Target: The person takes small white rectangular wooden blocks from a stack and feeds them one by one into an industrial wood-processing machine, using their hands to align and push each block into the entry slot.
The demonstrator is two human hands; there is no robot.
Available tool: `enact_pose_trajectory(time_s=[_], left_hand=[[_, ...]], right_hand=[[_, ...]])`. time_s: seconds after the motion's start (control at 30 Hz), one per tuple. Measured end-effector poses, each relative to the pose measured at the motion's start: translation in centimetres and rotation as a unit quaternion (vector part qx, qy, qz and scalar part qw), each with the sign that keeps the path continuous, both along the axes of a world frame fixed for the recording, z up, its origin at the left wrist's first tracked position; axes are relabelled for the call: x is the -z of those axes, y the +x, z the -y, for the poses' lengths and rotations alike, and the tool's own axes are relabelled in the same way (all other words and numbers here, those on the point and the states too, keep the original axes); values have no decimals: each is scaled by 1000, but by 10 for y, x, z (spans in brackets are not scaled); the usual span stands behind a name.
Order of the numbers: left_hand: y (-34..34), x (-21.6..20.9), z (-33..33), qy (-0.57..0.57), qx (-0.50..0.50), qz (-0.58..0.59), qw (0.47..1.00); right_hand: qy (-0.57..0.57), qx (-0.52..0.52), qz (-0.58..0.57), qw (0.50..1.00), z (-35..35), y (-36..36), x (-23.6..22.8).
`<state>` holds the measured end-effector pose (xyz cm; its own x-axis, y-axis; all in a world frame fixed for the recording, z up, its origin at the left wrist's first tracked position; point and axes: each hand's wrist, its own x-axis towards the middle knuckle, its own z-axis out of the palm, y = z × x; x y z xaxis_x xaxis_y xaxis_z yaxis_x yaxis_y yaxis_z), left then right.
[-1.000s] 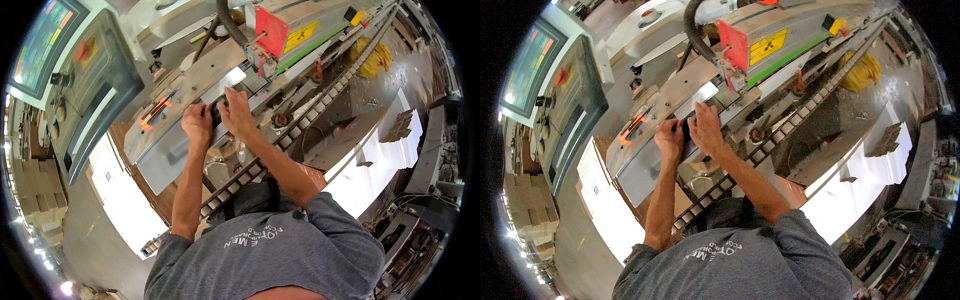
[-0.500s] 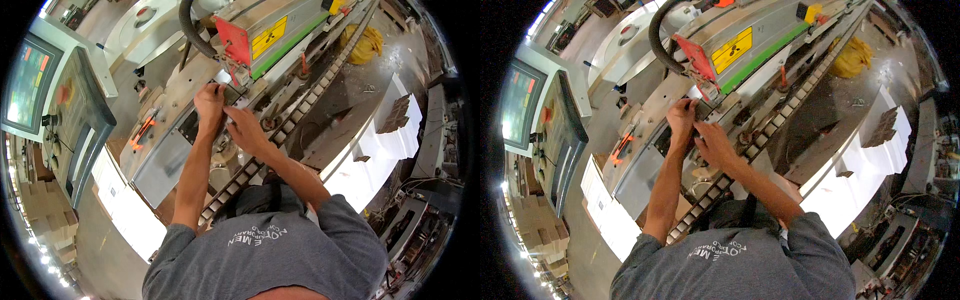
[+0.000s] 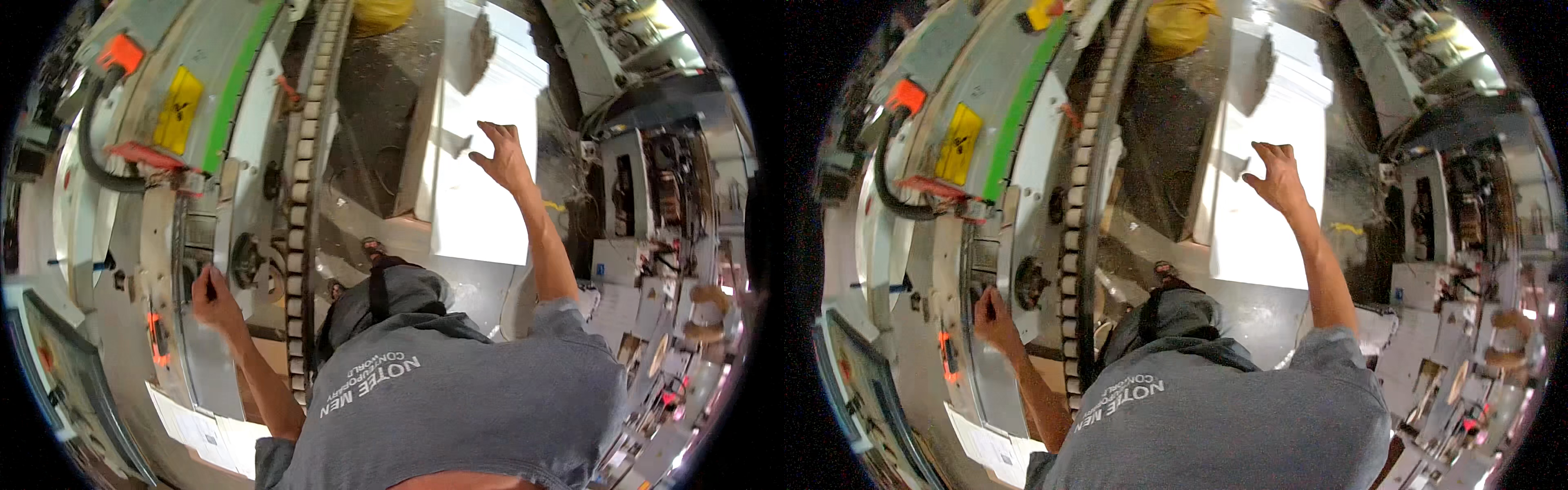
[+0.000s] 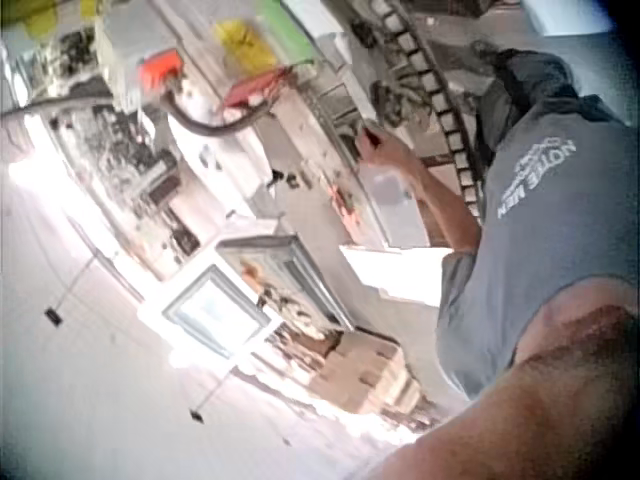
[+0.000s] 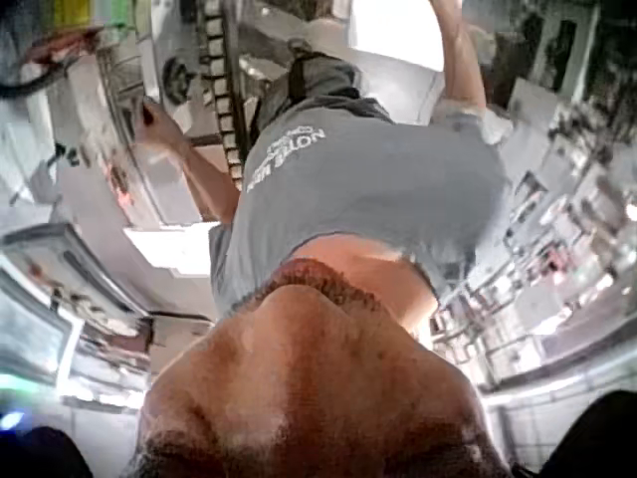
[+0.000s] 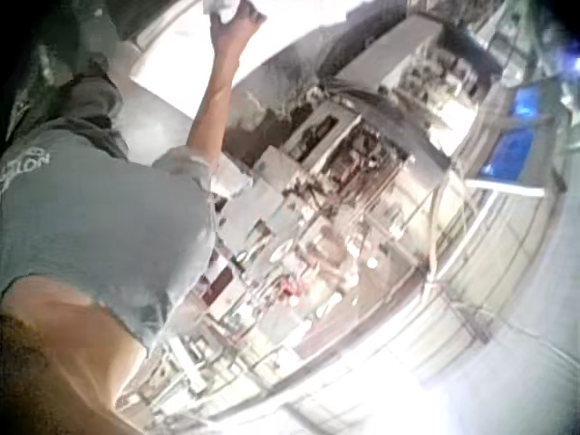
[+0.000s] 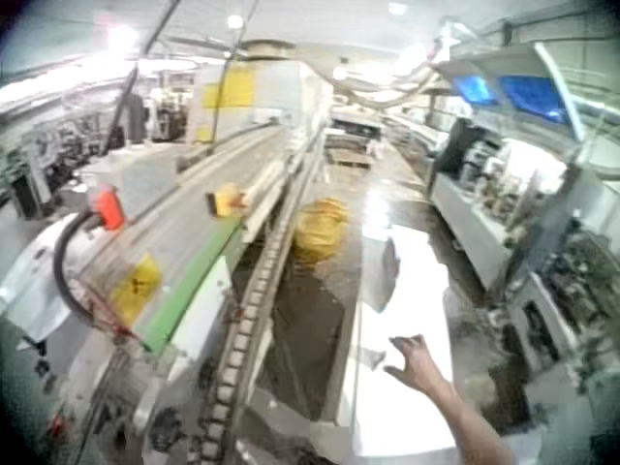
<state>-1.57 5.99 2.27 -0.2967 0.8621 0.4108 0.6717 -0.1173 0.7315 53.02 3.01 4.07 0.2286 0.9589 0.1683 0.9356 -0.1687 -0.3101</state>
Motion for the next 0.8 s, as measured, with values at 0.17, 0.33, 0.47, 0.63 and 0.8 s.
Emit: enact_pose_trajectory(time_s=[0.17, 0.33, 0.47, 0.63, 0.8], left_hand=[[15, 36, 19, -36, 13, 73, 997], [29, 32, 46, -95, 30, 64, 993], [51, 7, 43, -17, 50, 75, 996], [44, 3, 68, -17, -36, 98, 994], [27, -12, 96, -5, -91, 133, 987]], right_hand=[[-73, 24, 51, 996, 24, 42, 21], [-42, -16, 7, 999, 38, 105, 101], [-20, -60, 107, 992, 62, 122, 92], [-2, -95, -75, 993, -3, 8, 34], [34, -367, -92, 925, -54, -212, -46]])
